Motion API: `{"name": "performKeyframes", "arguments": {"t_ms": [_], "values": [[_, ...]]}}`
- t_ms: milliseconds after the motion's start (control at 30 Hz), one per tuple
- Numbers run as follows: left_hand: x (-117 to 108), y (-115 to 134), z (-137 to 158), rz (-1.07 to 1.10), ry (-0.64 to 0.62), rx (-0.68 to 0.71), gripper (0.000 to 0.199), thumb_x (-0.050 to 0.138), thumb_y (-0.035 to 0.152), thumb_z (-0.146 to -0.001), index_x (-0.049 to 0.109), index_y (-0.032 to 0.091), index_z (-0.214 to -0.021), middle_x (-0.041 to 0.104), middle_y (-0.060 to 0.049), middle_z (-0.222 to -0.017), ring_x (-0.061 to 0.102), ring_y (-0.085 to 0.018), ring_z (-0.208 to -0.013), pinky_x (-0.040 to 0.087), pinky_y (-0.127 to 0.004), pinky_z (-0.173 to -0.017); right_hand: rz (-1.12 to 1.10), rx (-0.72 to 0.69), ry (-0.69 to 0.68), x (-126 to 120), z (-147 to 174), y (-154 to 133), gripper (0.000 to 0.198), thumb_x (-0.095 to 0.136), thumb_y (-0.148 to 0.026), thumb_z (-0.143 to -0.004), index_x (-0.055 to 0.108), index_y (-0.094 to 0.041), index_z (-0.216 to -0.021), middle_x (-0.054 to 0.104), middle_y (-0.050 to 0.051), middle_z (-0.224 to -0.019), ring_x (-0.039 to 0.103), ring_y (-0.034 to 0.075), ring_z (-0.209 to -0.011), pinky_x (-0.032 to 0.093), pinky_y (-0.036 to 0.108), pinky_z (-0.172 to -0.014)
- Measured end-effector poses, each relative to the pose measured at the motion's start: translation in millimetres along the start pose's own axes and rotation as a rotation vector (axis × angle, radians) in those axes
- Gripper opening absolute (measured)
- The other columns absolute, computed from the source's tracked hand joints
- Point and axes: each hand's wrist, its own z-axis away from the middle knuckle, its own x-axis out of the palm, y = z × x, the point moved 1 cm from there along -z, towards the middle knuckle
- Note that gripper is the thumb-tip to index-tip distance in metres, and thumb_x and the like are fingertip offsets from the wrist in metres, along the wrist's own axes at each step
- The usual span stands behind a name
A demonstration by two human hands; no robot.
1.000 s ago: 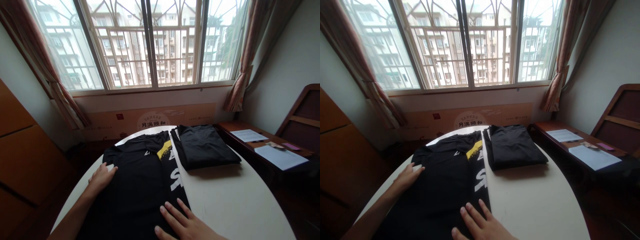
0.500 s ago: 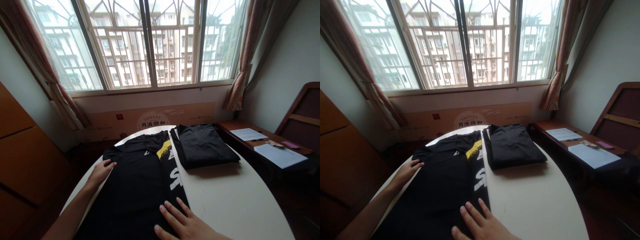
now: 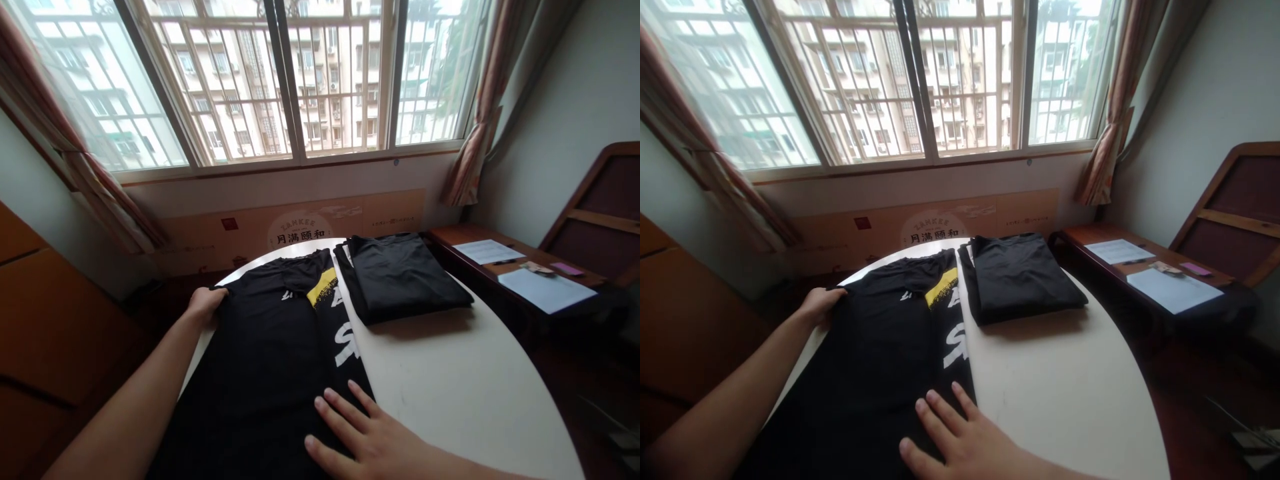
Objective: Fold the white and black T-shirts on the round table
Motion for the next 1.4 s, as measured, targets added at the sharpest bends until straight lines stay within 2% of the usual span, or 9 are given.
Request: {"name": "performKeyframes", "arguments": {"t_ms": [167,367,467,567,767,933,1100,1200,1400], "values": [[8.3,53.4,13.0,0.102,-0.025,0.114,0.013,0.066,0.026,-0.063,0.055,0.019,-0.062,0.052,0.0,-0.059,0.051,-0.016,-0.056,0.036,-0.026,-0.049,-0.175,0.039,-0.117,-14.0,-1.5,1.4,0.061,0.053,-0.042,-0.112,0.036,-0.02,-0.167,0.044,0.022,-0.166,0.042,0.035,-0.155,0.034,0.057,-0.125],[51.3,129.6,29.2,0.115,-0.259,0.25,0.015,0.068,0.02,-0.064,0.054,0.019,-0.057,0.047,0.001,-0.053,0.048,-0.015,-0.056,0.032,-0.028,-0.054,-0.357,0.063,-0.197,-25.4,-4.8,9.0,0.058,0.052,-0.03,-0.111,0.037,-0.021,-0.167,0.045,0.013,-0.167,0.037,0.029,-0.158,0.029,0.053,-0.13],[82.0,158.9,37.0,0.059,-0.22,0.321,0.013,0.071,0.012,-0.063,0.061,0.016,-0.069,0.053,0.0,-0.06,0.053,-0.019,-0.067,0.036,-0.031,-0.063,-0.345,0.034,-0.185,-22.2,-4.2,9.8,0.052,0.047,-0.033,-0.114,0.04,-0.02,-0.164,0.047,0.015,-0.166,0.038,0.027,-0.158,0.031,0.051,-0.129],[115.2,180.4,45.8,0.013,-0.201,0.39,0.033,0.072,0.005,-0.065,0.063,0.012,-0.096,0.067,-0.008,-0.087,0.06,-0.023,-0.087,0.042,-0.032,-0.075,-0.286,0.017,-0.15,-16.1,-0.9,9.1,0.051,0.047,-0.035,-0.115,0.042,-0.021,-0.163,0.047,0.016,-0.165,0.039,0.027,-0.157,0.034,0.051,-0.128],[173.9,184.7,58.9,-0.018,-0.371,0.438,0.041,0.072,0.001,-0.074,0.057,0.015,-0.109,0.068,-0.017,-0.116,0.062,-0.029,-0.109,0.047,-0.036,-0.091,-0.202,-0.005,-0.099,-8.0,3.9,6.6,0.051,0.048,-0.038,-0.115,0.042,-0.022,-0.163,0.05,0.016,-0.163,0.044,0.028,-0.155,0.037,0.051,-0.126],[196.8,163.2,69.1,0.066,-0.542,0.337,0.032,0.07,0.01,-0.086,0.055,0.01,-0.114,0.069,-0.017,-0.104,0.069,-0.025,-0.089,0.053,-0.033,-0.076,-0.141,-0.011,-0.052,-0.9,4.8,3.6,0.048,0.048,-0.038,-0.114,0.046,-0.022,-0.159,0.055,0.014,-0.16,0.049,0.027,-0.151,0.038,0.05,-0.125],[182.7,153.0,73.3,0.171,-0.666,0.334,0.033,0.06,0.014,-0.094,0.055,0.011,-0.127,0.072,-0.016,-0.109,0.072,-0.02,-0.086,0.056,-0.031,-0.077,-0.154,-0.017,-0.054,-7.5,5.2,4.1,0.051,0.045,-0.039,-0.115,0.041,-0.02,-0.163,0.051,0.016,-0.162,0.045,0.029,-0.154,0.039,0.051,-0.124],[158.9,142.9,78.3,0.09,-0.604,0.502,0.03,0.065,0.02,-0.092,0.062,0.013,-0.121,0.074,-0.016,-0.11,0.071,-0.025,-0.094,0.055,-0.035,-0.085,-0.224,-0.001,-0.108,-18.0,3.7,6.0,0.053,0.042,-0.04,-0.116,0.04,-0.019,-0.164,0.047,0.016,-0.166,0.042,0.029,-0.156,0.038,0.051,-0.125],[64.4,102.7,146.2,-0.391,-0.542,0.659,0.025,0.056,0.042,-0.097,0.067,0.019,-0.099,0.074,-0.012,-0.101,0.069,-0.028,-0.089,0.049,-0.034,-0.075,-0.35,0.039,-0.183,-25.1,0.9,6.2,0.054,0.047,-0.035,-0.114,0.039,-0.021,-0.166,0.042,0.015,-0.169,0.037,0.029,-0.158,0.033,0.052,-0.128]]}}
